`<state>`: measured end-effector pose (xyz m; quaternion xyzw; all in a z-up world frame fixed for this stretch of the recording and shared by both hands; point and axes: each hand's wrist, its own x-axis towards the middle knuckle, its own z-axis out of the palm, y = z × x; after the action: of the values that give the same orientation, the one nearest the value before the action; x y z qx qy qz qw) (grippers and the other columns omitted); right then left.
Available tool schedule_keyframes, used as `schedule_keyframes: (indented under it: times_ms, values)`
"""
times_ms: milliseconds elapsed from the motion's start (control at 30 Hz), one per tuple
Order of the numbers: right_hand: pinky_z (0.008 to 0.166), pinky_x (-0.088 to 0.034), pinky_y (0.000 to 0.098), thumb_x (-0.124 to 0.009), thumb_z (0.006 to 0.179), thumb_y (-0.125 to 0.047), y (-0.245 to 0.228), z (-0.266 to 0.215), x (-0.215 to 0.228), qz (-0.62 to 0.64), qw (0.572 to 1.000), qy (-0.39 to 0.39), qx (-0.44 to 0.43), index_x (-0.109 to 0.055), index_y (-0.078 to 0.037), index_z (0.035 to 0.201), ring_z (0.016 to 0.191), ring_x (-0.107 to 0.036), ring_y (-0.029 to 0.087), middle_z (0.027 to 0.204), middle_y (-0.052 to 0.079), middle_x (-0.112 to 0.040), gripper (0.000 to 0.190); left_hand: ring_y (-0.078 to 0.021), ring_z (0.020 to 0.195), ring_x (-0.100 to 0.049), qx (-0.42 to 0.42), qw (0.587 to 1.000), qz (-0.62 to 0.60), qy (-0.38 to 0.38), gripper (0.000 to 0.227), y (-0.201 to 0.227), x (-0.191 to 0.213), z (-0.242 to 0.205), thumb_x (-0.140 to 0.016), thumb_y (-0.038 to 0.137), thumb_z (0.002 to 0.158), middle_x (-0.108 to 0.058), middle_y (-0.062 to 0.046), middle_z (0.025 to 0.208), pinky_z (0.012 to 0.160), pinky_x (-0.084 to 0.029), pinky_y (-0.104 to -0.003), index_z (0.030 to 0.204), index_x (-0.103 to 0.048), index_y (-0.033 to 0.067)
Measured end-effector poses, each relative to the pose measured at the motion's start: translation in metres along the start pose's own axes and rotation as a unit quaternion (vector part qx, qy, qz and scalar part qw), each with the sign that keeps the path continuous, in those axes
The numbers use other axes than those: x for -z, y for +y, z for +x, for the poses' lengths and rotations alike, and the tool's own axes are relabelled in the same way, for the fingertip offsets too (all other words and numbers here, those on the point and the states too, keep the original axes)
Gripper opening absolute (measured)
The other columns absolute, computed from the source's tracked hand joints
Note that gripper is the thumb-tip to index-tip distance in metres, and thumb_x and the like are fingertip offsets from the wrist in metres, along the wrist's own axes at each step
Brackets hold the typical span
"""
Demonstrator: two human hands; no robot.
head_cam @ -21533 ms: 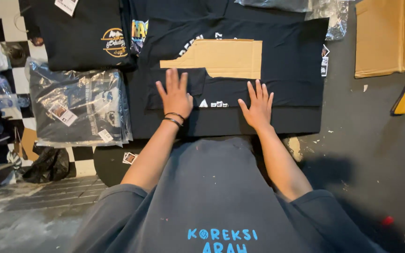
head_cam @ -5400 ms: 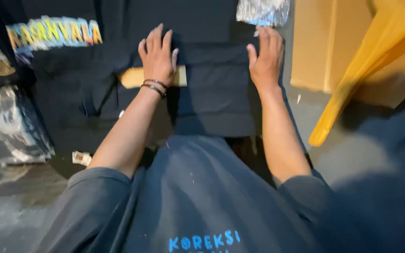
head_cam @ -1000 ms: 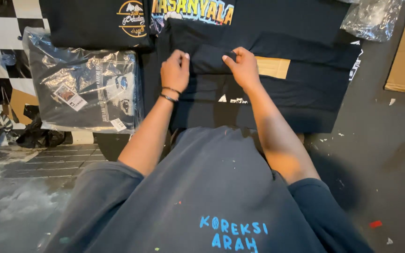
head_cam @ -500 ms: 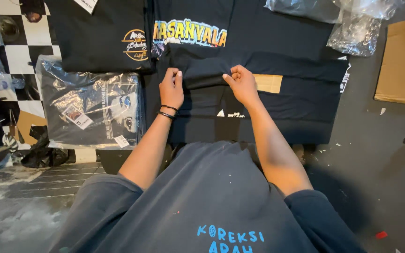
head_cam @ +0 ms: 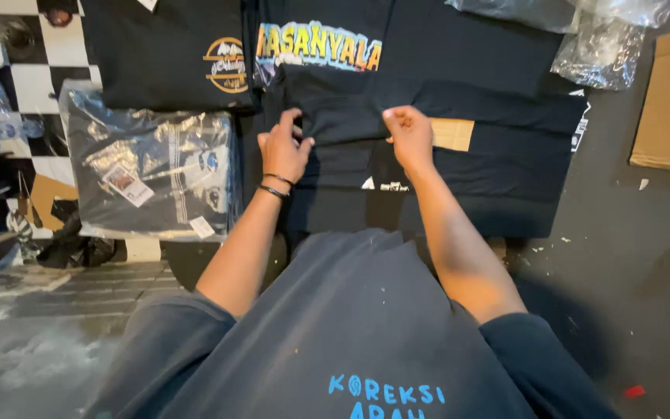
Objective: Folding a t-shirt using a cardboard template and placing it into a plastic bag
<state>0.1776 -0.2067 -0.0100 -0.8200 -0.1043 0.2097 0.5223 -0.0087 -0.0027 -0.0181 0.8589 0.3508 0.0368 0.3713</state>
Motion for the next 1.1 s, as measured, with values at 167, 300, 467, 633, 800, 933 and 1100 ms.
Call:
schedule_keyframes:
  times_ms: [167,300,467,633,800,933,1100]
  values:
    - [0.058,-0.046,0.0201,-0.073,0.094,-0.005,0.006,0.016,0.031,0.013,0.999,0.020,0.032,-0.074,-0.006,0.102,0.059,-0.060,0.008,0.075,0.002,-0.066,0.008,-0.0193,0.082,-0.073,0.006,0.994,-0.104,0.028,0.062,0.005,0.029,-0.004,-0.084,0.015,0.081,-0.075,0.002,0.090,0.088,-0.042,-0.035,0.134,-0.052,0.0231]
    - [0.069,-0.050,0.0205,-0.073,0.090,-0.009,-0.018,0.006,0.044,-0.084,0.996,-0.004,0.029,-0.071,-0.013,0.099,0.075,-0.064,0.006,0.084,0.001,-0.069,0.011,-0.0151,0.075,-0.065,-0.028,0.997,-0.075,0.010,0.056,0.003,0.033,-0.006,-0.086,0.024,0.078,-0.070,0.006,0.096,0.086,-0.040,-0.041,0.124,-0.055,0.0174]
    - [0.071,-0.053,0.0420,-0.074,0.079,0.004,0.002,-0.017,0.031,-0.171,0.972,-0.036,0.158,-0.071,-0.009,0.111,0.073,-0.068,0.036,0.085,0.016,-0.066,0.034,-0.0224,0.097,-0.060,-0.086,0.991,0.078,0.065,0.046,0.002,0.016,-0.030,-0.091,0.029,0.076,-0.058,0.002,0.101,0.090,-0.040,-0.043,0.108,-0.059,0.0210]
    - [0.081,-0.054,0.0474,-0.080,0.074,0.002,-0.021,-0.012,0.030,-0.246,0.952,-0.004,0.183,-0.067,-0.017,0.126,0.084,-0.070,0.035,0.098,0.010,-0.068,0.057,-0.0185,0.105,-0.055,-0.090,0.982,0.125,0.112,0.026,-0.009,-0.007,-0.035,-0.082,0.031,0.084,-0.058,0.005,0.106,0.097,-0.037,-0.042,0.105,-0.067,0.0244]
    - [0.079,-0.045,0.0390,-0.077,0.092,-0.018,-0.013,0.001,0.034,-0.325,0.910,-0.011,0.256,-0.069,-0.028,0.102,0.084,-0.064,0.023,0.085,-0.005,-0.058,0.017,-0.0212,0.104,-0.055,-0.123,0.981,0.119,0.091,0.012,-0.013,0.007,-0.027,-0.073,0.029,0.094,-0.059,0.002,0.105,0.097,-0.035,-0.044,0.103,-0.067,0.0243]
    - [0.080,-0.043,0.0364,-0.077,0.092,-0.017,-0.010,0.005,0.046,-0.346,0.908,-0.013,0.236,-0.067,-0.027,0.100,0.084,-0.063,0.021,0.085,-0.007,-0.057,0.016,-0.0189,0.106,-0.055,-0.083,0.988,0.123,0.049,0.015,-0.020,0.013,-0.022,-0.077,0.029,0.090,-0.060,0.005,0.104,0.101,-0.033,-0.043,0.100,-0.068,0.0234]
    - [0.085,-0.046,0.0442,-0.081,0.085,-0.014,-0.017,-0.015,0.041,-0.345,0.921,-0.011,0.182,-0.064,-0.023,0.104,0.091,-0.064,0.029,0.090,-0.001,-0.058,0.027,-0.0224,0.106,-0.055,-0.047,0.992,0.118,0.015,0.018,-0.016,0.011,-0.015,-0.073,0.040,0.095,-0.060,0.003,0.102,0.102,-0.033,-0.049,0.091,-0.070,0.0225]
